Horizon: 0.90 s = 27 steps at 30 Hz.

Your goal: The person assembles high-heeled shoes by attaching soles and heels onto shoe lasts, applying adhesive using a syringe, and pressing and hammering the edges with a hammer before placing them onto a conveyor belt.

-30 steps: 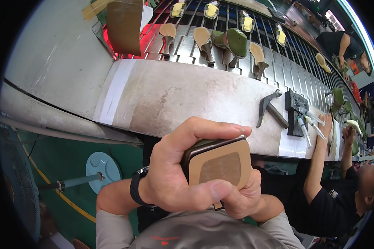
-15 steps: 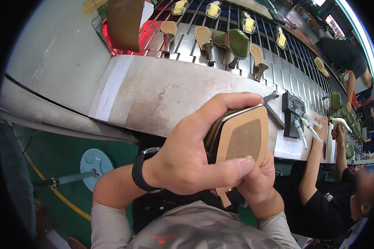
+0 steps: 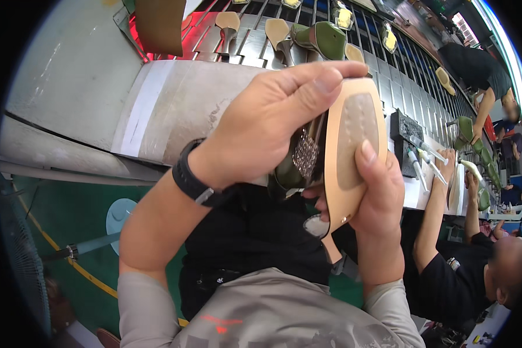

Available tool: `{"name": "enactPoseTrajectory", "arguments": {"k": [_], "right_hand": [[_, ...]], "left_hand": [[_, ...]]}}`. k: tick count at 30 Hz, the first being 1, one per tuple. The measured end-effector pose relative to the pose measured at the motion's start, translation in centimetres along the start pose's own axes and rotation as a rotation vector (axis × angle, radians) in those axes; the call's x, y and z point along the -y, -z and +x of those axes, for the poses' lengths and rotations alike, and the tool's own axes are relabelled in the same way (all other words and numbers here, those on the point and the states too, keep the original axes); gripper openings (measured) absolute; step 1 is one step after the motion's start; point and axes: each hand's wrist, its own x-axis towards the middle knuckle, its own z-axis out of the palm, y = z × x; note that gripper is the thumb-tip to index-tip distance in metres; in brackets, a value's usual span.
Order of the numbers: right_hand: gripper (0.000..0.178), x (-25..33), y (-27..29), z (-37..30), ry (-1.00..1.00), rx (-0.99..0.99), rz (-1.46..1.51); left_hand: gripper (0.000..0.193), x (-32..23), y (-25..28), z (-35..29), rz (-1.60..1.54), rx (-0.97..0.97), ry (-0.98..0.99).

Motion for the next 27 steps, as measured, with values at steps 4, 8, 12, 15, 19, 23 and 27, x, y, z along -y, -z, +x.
{"name": "enactPoseTrajectory", "arguments": {"k": [4, 8, 12, 15, 19, 23, 27], "right_hand": [[0.054, 0.4, 0.6, 0.8, 0.005, 0.006, 0.041], [0.055, 0.4, 0.7, 0.9, -0.041, 0.035, 0.032], [0.043, -0.8, 0.7, -1.1, 0.027, 0.124, 0.108], [0.033, -3.0, 0.7, -3.3, 0.302, 0.207, -0.236], [0.016, -4.1, -1.1, -4.5, 0.522, 0.251, -0.301], [0.01, -4.9, -2.8, -4.8, 0.582, 0.268, -0.364], [0.01, -5.0, -3.8, -4.6, 0.592, 0.309, -0.37]], "left_hand": [[0.056, 0.4, 0.3, 1.0, 0.052, 0.006, -0.061], [0.052, 0.1, 0.4, 0.1, 0.167, -0.03, -0.047], [0.058, -2.4, -0.6, -2.2, 0.314, -0.057, -0.007], [0.063, -4.0, -2.7, -5.7, 0.196, -0.156, 0.072], [0.059, -4.6, -3.3, -9.0, 0.335, -0.114, 0.022], [0.041, -4.0, -2.9, -10.8, 0.385, -0.187, -0.129], [0.027, -5.4, -3.7, -11.1, 0.408, -0.304, -0.088]]}}
